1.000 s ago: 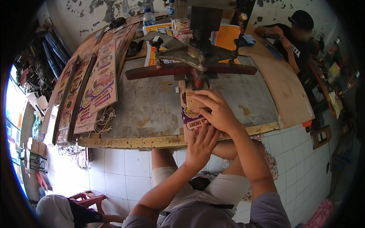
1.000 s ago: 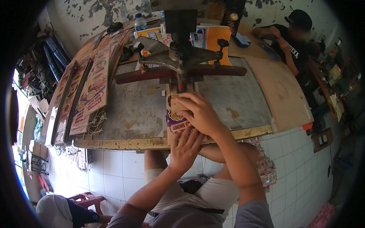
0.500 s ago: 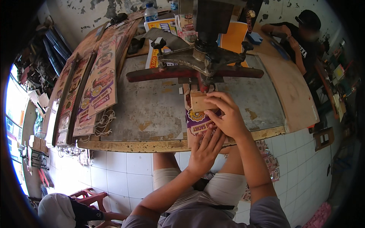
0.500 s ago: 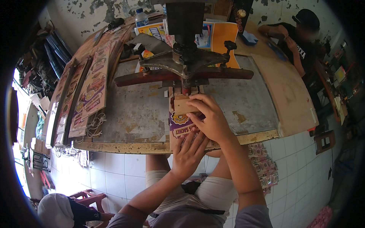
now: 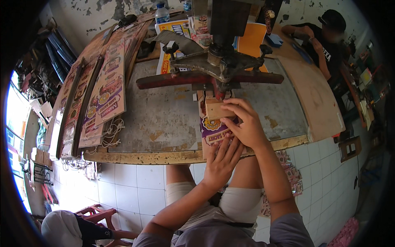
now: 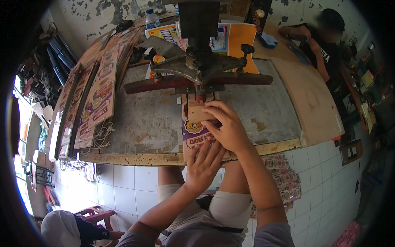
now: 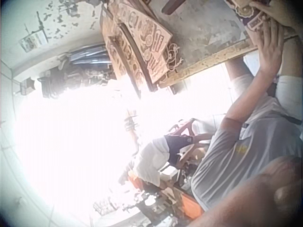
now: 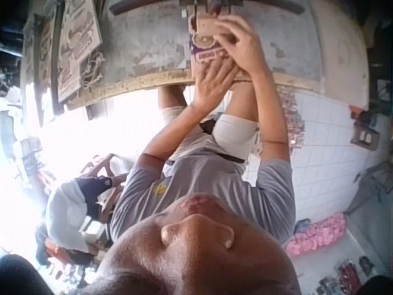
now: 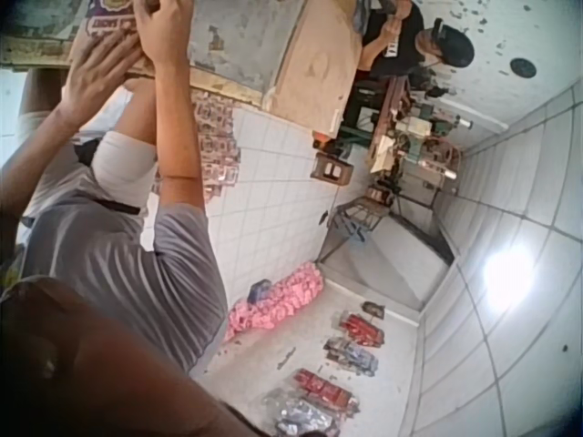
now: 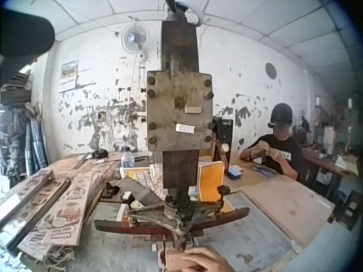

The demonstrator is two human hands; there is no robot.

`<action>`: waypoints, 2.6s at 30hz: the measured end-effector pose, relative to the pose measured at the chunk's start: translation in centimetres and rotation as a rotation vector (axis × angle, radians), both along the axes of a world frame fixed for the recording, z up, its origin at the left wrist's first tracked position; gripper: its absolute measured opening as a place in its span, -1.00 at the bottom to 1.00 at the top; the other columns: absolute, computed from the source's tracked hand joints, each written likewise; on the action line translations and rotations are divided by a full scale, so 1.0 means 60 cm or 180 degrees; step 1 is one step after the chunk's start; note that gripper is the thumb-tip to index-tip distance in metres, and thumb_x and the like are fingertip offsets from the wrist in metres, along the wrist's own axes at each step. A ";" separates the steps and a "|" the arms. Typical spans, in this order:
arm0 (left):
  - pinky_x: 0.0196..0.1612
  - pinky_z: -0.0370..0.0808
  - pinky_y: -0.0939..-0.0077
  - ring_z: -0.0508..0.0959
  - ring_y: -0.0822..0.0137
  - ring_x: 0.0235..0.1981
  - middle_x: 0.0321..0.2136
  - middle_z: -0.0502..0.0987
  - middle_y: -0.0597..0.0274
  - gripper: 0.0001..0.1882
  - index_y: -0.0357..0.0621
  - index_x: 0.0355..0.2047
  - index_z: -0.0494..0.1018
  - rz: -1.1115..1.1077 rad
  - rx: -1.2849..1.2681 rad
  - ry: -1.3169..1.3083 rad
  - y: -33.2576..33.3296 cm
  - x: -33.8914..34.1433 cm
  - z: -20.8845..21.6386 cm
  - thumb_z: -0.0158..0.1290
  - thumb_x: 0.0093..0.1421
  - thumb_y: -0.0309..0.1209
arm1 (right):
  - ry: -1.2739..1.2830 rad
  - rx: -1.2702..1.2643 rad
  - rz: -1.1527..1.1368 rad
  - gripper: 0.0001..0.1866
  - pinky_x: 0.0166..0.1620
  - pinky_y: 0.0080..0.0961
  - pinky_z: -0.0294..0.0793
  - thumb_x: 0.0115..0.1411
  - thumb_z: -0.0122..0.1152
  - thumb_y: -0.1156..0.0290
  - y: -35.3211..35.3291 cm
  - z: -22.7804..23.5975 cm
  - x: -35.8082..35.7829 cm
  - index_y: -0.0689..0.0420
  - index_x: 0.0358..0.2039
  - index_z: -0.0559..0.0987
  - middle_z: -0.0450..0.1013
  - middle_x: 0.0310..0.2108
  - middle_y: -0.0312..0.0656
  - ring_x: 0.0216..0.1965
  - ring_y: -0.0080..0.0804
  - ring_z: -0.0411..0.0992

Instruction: The person aligns printed product strips on a workbench and uses a manual press machine to stamp labels into them, handling the strips one at a time and moving them through the press.

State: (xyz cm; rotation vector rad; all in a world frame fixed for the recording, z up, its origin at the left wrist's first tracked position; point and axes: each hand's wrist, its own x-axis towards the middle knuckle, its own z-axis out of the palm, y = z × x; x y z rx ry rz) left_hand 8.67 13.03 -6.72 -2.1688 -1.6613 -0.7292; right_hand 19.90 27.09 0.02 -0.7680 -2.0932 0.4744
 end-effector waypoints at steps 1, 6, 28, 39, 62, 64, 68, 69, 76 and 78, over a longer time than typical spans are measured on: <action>0.44 0.23 0.11 0.45 0.25 0.44 0.36 0.52 0.38 -0.52 0.15 0.28 0.58 -0.0005 0.0002 -0.0002 0.000 0.001 0.001 0.10 0.36 -0.24 | 0.0006 -0.0015 -0.0001 -0.62 0.21 -0.23 0.57 0.16 0.54 0.56 0.000 0.001 0.001 0.22 0.01 0.71 0.58 0.13 -0.10 0.18 -0.09 0.54; 0.43 0.25 0.13 0.49 0.27 0.40 0.32 0.56 0.41 -0.50 0.17 0.27 0.59 0.0027 0.0096 0.0041 0.001 0.002 -0.002 0.15 0.32 -0.21 | 0.0039 -0.0045 -0.0024 -0.62 0.21 -0.23 0.57 0.14 0.55 0.58 -0.002 -0.002 0.002 0.23 -0.01 0.70 0.58 0.13 -0.12 0.18 -0.11 0.54; 0.42 0.26 0.19 0.52 0.32 0.37 0.35 0.56 0.49 -0.37 0.24 0.30 0.59 0.0194 0.0108 0.0127 0.008 0.013 0.010 0.33 0.21 -0.01 | -0.1019 0.0315 0.0060 -0.43 0.44 -0.05 0.33 0.34 0.25 0.43 0.120 -0.058 0.073 0.28 0.34 0.47 0.39 0.33 0.12 0.36 0.16 0.35; 0.49 0.16 0.17 0.45 0.32 0.42 0.40 0.50 0.49 -0.28 0.27 0.39 0.50 0.0119 0.0019 0.0099 0.007 0.008 0.000 0.33 0.20 -0.06 | -0.1130 0.0521 0.0081 -0.46 0.43 -0.06 0.34 0.36 0.22 0.41 0.118 -0.046 0.068 0.29 0.33 0.48 0.41 0.32 0.10 0.35 0.14 0.37; 0.44 0.22 0.15 0.49 0.28 0.40 0.39 0.52 0.43 -0.30 0.22 0.37 0.53 0.0091 0.0080 0.0077 0.007 0.010 0.005 0.33 0.22 -0.01 | -0.0471 0.0077 -0.0371 -0.52 0.43 0.03 0.26 0.35 0.33 0.24 0.174 -0.086 0.067 0.25 0.18 0.56 0.45 0.24 0.13 0.34 0.17 0.36; 0.43 0.24 0.15 0.48 0.27 0.40 0.39 0.52 0.43 -0.29 0.21 0.37 0.52 0.0074 0.0060 0.0041 0.007 0.009 0.004 0.34 0.21 -0.02 | -0.0257 -0.0309 -0.0322 -0.51 0.43 0.03 0.23 0.36 0.34 0.20 0.185 -0.089 0.060 0.21 0.19 0.57 0.45 0.24 0.10 0.33 0.16 0.36; 0.43 0.24 0.16 0.48 0.27 0.40 0.39 0.52 0.42 -0.30 0.20 0.36 0.53 0.0087 0.0084 0.0035 0.007 0.007 0.004 0.35 0.21 -0.03 | -0.0775 -0.0397 -0.0993 -0.41 0.46 0.12 0.10 0.30 0.38 0.06 0.188 -0.079 0.033 0.07 0.26 0.58 0.44 0.30 0.06 0.41 0.10 0.29; 0.44 0.24 0.16 0.48 0.28 0.41 0.39 0.52 0.43 -0.30 0.20 0.35 0.54 0.0090 0.0051 0.0015 0.006 0.007 0.006 0.35 0.20 -0.03 | -0.0912 -0.0418 -0.1157 -0.38 0.48 0.12 0.05 0.28 0.38 0.04 0.187 -0.073 0.028 0.01 0.30 0.58 0.43 0.33 0.07 0.44 0.09 0.26; 0.44 0.24 0.17 0.48 0.29 0.40 0.38 0.53 0.43 -0.30 0.19 0.34 0.54 0.0066 0.0090 -0.0014 0.007 0.011 0.009 0.36 0.18 -0.05 | -0.0807 -0.0400 -0.1447 -0.37 0.48 0.31 -0.08 0.20 0.41 0.05 0.190 -0.080 0.023 -0.03 0.26 0.63 0.45 0.33 -0.01 0.47 0.05 0.23; 0.44 0.24 0.17 0.48 0.29 0.40 0.38 0.53 0.43 -0.30 0.19 0.34 0.54 0.0077 0.0074 -0.0035 0.006 0.007 0.006 0.36 0.18 -0.06 | -0.0888 -0.0759 -0.1269 -0.38 0.49 0.30 -0.09 0.19 0.41 0.05 0.184 -0.063 0.015 -0.03 0.24 0.65 0.46 0.33 -0.03 0.47 0.02 0.24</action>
